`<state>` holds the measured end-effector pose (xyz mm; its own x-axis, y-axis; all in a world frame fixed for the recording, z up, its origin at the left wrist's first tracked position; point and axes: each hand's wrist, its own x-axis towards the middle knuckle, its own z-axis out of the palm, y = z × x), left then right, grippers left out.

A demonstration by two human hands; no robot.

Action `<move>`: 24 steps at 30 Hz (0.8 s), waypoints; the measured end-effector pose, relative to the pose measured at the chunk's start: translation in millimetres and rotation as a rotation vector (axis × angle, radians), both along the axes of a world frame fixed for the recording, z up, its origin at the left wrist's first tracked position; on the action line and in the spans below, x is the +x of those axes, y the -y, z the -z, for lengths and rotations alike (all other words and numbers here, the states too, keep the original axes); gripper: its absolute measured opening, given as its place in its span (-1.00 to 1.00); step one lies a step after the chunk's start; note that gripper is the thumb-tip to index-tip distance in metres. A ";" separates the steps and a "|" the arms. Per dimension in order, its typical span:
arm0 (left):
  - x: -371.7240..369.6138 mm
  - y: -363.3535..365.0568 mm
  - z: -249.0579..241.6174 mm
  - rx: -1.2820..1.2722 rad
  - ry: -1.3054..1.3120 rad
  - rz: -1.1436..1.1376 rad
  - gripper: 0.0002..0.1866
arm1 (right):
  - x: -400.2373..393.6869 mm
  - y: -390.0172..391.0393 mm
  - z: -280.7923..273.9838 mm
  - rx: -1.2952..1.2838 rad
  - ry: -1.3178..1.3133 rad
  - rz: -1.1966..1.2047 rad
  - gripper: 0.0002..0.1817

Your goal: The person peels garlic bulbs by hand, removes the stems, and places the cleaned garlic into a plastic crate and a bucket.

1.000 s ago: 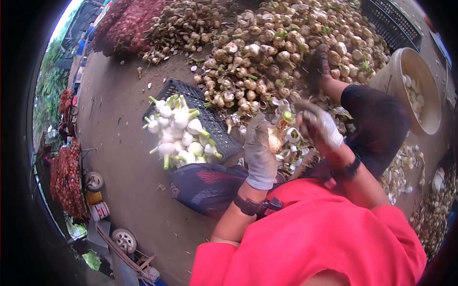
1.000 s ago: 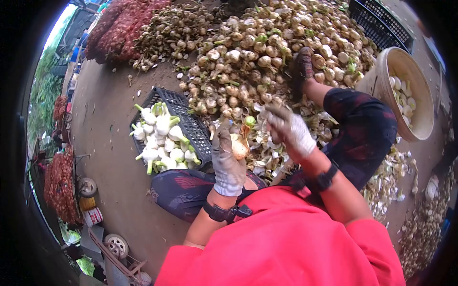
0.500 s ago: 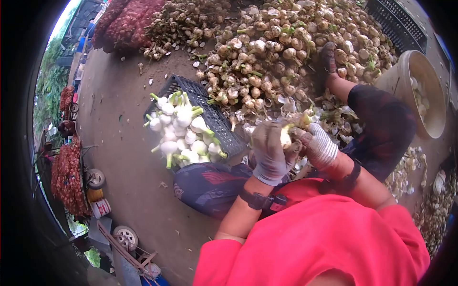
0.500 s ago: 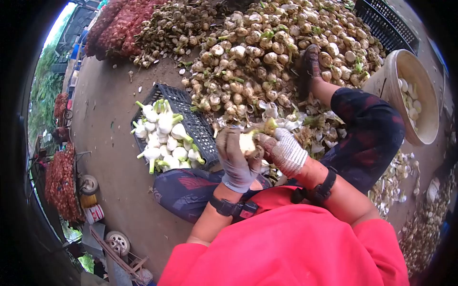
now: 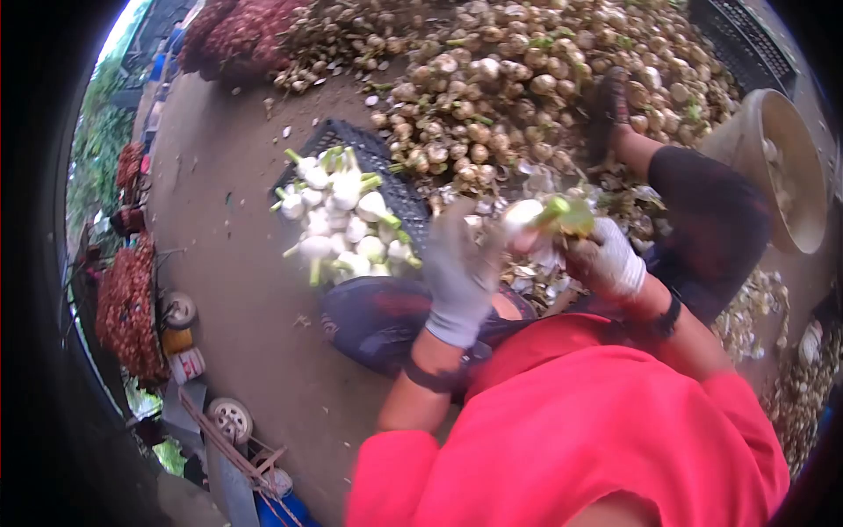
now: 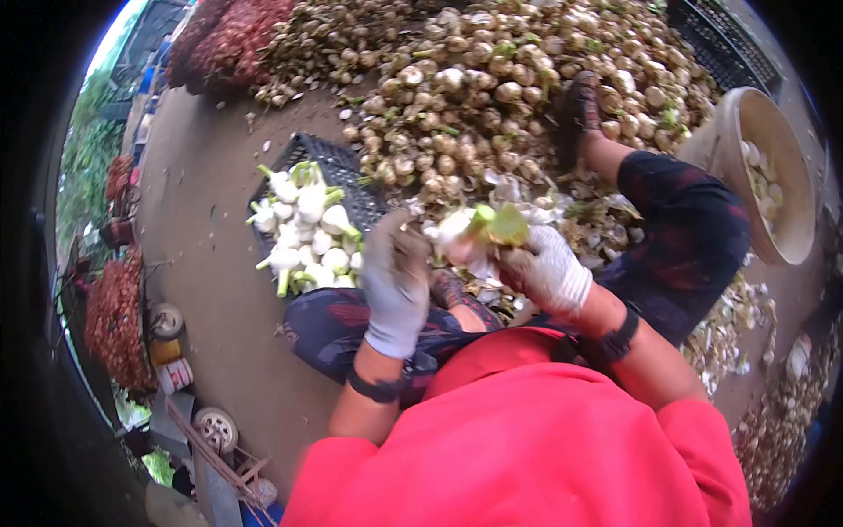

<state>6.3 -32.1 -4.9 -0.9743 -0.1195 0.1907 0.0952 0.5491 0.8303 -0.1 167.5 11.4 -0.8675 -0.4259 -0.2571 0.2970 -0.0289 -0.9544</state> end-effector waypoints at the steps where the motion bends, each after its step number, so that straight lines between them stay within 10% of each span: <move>1: 6.7 -4.3 -4.1 -0.074 0.005 -0.005 -0.77 | 3.4 5.9 -4.6 -0.029 0.194 0.073 -0.82; 8: 9.1 -24.4 5.9 0.131 0.317 0.037 -0.64 | -9.7 12.5 -4.9 0.727 -0.512 -0.397 -0.79; 11: -1.2 -25.7 16.2 0.624 0.387 -0.035 -0.75 | -12.1 16.9 -8.6 0.845 -0.606 -0.472 -0.79; 16: -0.6 -7.3 6.9 0.035 0.304 0.192 -0.91 | -14.0 10.9 -6.1 0.912 -0.767 -0.333 -0.80; 21: 11.9 24.0 -22.8 0.718 0.421 0.506 -0.89 | -35.1 -4.1 13.9 1.135 -0.677 -0.246 -0.84; 24: 20.4 32.5 -21.0 1.247 0.270 0.128 -0.57 | -25.2 -26.4 5.8 0.889 -0.468 -0.672 -0.87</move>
<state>26.6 -64.6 16.1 -0.9822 0.0232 -0.1866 -0.1617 -0.6107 0.7752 -25.4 193.9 5.7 -0.6281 -0.6616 -0.4096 -0.3793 0.7199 -0.5813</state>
